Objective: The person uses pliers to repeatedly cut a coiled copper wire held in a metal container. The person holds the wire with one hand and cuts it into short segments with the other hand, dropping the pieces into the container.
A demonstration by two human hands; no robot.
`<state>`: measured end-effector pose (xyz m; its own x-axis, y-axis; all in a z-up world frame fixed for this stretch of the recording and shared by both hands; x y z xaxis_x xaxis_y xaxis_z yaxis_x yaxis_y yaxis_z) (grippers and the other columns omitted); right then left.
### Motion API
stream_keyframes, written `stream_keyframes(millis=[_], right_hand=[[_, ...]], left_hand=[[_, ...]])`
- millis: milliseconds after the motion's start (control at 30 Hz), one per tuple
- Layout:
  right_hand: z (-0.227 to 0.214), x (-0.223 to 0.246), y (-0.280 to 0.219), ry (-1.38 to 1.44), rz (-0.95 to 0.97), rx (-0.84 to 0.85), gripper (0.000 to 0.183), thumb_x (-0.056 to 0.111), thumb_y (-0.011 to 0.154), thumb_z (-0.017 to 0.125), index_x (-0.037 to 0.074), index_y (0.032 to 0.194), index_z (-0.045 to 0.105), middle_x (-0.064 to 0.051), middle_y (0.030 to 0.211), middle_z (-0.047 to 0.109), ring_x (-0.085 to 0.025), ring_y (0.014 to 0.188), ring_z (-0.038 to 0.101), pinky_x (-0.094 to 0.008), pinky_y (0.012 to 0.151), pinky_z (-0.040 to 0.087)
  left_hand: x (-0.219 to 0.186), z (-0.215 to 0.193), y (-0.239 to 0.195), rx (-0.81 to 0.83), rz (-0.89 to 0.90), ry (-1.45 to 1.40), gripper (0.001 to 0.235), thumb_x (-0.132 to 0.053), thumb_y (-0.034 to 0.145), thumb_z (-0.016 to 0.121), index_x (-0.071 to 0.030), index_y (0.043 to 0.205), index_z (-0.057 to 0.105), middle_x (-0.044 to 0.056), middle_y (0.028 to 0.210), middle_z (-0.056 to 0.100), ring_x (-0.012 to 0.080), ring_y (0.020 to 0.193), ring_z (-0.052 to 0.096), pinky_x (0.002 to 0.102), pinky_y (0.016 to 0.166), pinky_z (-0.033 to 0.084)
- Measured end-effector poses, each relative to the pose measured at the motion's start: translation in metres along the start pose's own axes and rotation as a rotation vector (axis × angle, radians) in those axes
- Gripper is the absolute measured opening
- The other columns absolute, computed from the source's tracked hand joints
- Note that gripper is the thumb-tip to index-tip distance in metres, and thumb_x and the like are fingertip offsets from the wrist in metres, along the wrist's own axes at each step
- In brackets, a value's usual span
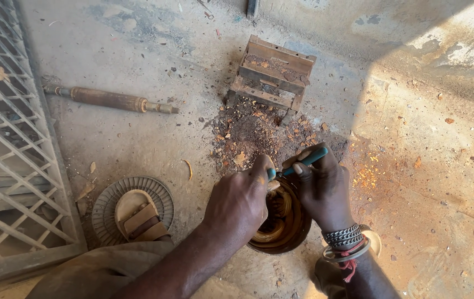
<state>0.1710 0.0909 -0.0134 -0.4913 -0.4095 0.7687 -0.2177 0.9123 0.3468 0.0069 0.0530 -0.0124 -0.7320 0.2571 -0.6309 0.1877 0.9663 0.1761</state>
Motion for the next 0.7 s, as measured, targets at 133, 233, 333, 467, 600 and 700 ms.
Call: stream_keyframes(millis=[133,233,333,467,600,700], right_hand=[[0.000,0.011,0.002,-0.016,-0.040,0.002,0.006,0.009,0.100,0.063,0.007,0.102,0.058,-0.005,0.089,0.077,-0.020,0.079,0.080,-0.032,0.069,0.064],[0.001,0.013,0.002,-0.077,-0.043,0.011,0.009,0.010,0.099,0.063,0.005,0.103,0.057,-0.007,0.088,0.076,-0.023,0.074,0.078,-0.035,0.066,0.062],[0.002,0.009,-0.001,-0.111,0.002,0.062,0.016,0.016,0.100,0.063,0.005,0.109,0.055,-0.008,0.088,0.076,-0.026,0.072,0.076,-0.040,0.066,0.061],[0.002,0.007,-0.010,0.076,-0.094,0.231,0.051,0.026,0.098,0.066,0.001,0.134,0.040,-0.016,0.112,0.071,-0.031,0.091,0.078,-0.044,0.084,0.064],[0.010,0.003,-0.018,-0.171,-0.197,0.173,0.115,0.042,0.070,0.088,-0.012,0.142,0.017,-0.023,0.115,0.066,-0.038,0.086,0.073,-0.047,0.077,0.062],[0.019,-0.009,-0.021,-0.254,-0.121,0.052,0.105,0.043,0.061,0.093,-0.004,0.132,0.032,-0.019,0.111,0.068,-0.035,0.091,0.072,-0.046,0.073,0.061]], left_hand=[[0.001,0.000,0.001,0.023,-0.027,0.046,0.013,0.001,0.101,0.056,0.003,0.114,0.052,0.014,0.066,0.065,0.0164,0.047,0.065,0.029,0.030,0.052],[0.000,-0.001,0.001,0.053,-0.045,0.083,0.013,0.000,0.100,0.056,0.003,0.113,0.052,0.014,0.065,0.066,0.0169,0.048,0.065,0.029,0.031,0.051],[0.003,0.000,0.004,0.094,-0.082,0.091,0.015,0.000,0.100,0.056,0.004,0.114,0.052,0.015,0.067,0.066,0.0191,0.048,0.066,0.030,0.033,0.054],[0.010,-0.006,0.007,0.080,0.034,0.142,0.037,0.001,0.100,0.057,0.012,0.133,0.044,0.015,0.074,0.069,0.0207,0.060,0.072,0.047,0.081,0.058],[0.006,-0.018,0.006,0.031,0.236,0.112,0.038,-0.023,0.100,0.063,-0.003,0.129,0.050,0.023,0.111,0.071,0.0349,0.110,0.070,0.056,0.109,0.048],[-0.003,-0.030,0.014,-0.045,0.422,0.083,0.077,-0.043,0.104,0.056,0.009,0.154,0.030,0.036,0.149,0.054,0.0455,0.131,0.057,0.058,0.106,0.045]])
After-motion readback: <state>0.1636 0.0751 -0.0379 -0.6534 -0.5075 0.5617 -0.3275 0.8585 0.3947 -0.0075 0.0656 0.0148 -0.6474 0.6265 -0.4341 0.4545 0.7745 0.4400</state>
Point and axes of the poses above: each hand's wrist, its own y-axis towards the middle knuckle, its own z-axis out of the palm, x = y × z, the point moved 4 cm from there along y, towards the middle knuckle
